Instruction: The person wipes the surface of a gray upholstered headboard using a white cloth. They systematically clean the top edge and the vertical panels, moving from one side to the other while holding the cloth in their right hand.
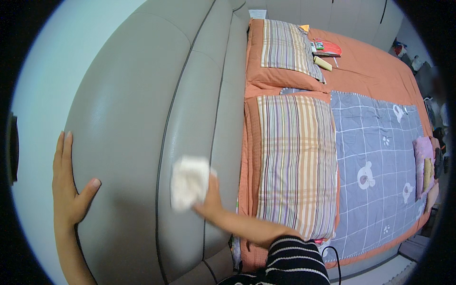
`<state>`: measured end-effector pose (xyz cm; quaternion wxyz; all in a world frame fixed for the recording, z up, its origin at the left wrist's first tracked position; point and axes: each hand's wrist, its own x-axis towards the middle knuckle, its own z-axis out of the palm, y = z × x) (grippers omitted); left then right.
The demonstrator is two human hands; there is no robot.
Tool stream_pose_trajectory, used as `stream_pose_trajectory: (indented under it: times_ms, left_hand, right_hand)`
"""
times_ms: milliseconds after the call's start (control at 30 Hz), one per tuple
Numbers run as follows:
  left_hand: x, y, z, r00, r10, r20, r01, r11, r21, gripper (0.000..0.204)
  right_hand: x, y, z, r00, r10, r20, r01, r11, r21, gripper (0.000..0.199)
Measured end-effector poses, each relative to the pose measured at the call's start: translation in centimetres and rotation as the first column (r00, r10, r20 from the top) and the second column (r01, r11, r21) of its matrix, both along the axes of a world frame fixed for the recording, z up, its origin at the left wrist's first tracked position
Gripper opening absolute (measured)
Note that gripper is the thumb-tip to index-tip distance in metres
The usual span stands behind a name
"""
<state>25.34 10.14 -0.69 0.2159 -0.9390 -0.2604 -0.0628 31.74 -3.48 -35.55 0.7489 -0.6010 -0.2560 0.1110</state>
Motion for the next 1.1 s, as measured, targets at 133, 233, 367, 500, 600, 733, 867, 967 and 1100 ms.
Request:
stream_pose_trajectory:
  times_ms: [133, 233, 367, 500, 600, 733, 867, 967, 1100]
  left_hand:
    - [0.0, -0.1, 0.2, 1.000, -0.016, -0.006, 0.016, 1.000, 0.005, 0.099]
    - [-0.2, 0.1, 0.2, 0.999, -0.029, -0.016, 0.030, 1.000, 0.007, 0.099]
    - [-0.4, 0.5, 0.1, 0.999, -0.039, -0.019, 0.039, 0.999, 0.001, 0.099]
    - [-0.2, 0.3, 0.4, 0.999, -0.042, -0.018, 0.041, 0.999, -0.004, 0.099]
    - [-0.3, 0.4, 0.3, 0.999, -0.047, -0.022, 0.047, 0.999, 0.001, 0.099]
    - [-0.2, 0.7, -0.1, 0.999, -0.047, -0.022, 0.048, 0.999, 0.015, 0.100]
    - [-0.3, 0.6, -0.3, 0.996, -0.084, -0.007, 0.084, 0.996, 0.039, 0.094]
    - [-0.5, 0.8, -0.3, 0.997, -0.072, -0.005, 0.072, 0.997, 0.033, 0.094]
    - [-0.6, 0.8, -0.5, 0.999, -0.045, -0.006, 0.045, 0.998, 0.041, 0.095]
  right_hand:
    - [-7.0, -4.3, -2.7, 0.917, 0.123, 0.380, -0.150, 0.988, 0.044, 0.054]
    - [-2.7, -0.9, -2.7, 0.811, -0.052, 0.582, -0.023, 0.992, 0.120, 0.048]
    - [11.0, 6.6, 5.3, 0.860, -0.192, 0.472, 0.230, 0.973, -0.024, 0.048]
    - [23.6, 13.8, 7.0, 0.859, -0.323, 0.397, 0.440, 0.862, -0.251, 0.044]
    - [30.3, 15.9, 8.7, 0.942, -0.292, 0.168, 0.337, 0.819, -0.465, 0.042]
    - [29.2, 15.2, 7.8, 0.928, -0.258, 0.270, 0.362, 0.796, -0.485, 0.043]
    - [17.1, 9.9, 4.6, 0.893, -0.270, 0.360, 0.327, 0.939, -0.105, 0.042]
    - [7.0, 4.2, 1.3, 0.934, -0.151, 0.323, 0.169, 0.985, -0.028, 0.053]
    - [-4.2, -3.2, -1.9, 0.979, 0.073, 0.191, -0.079, 0.997, 0.023, 0.057]
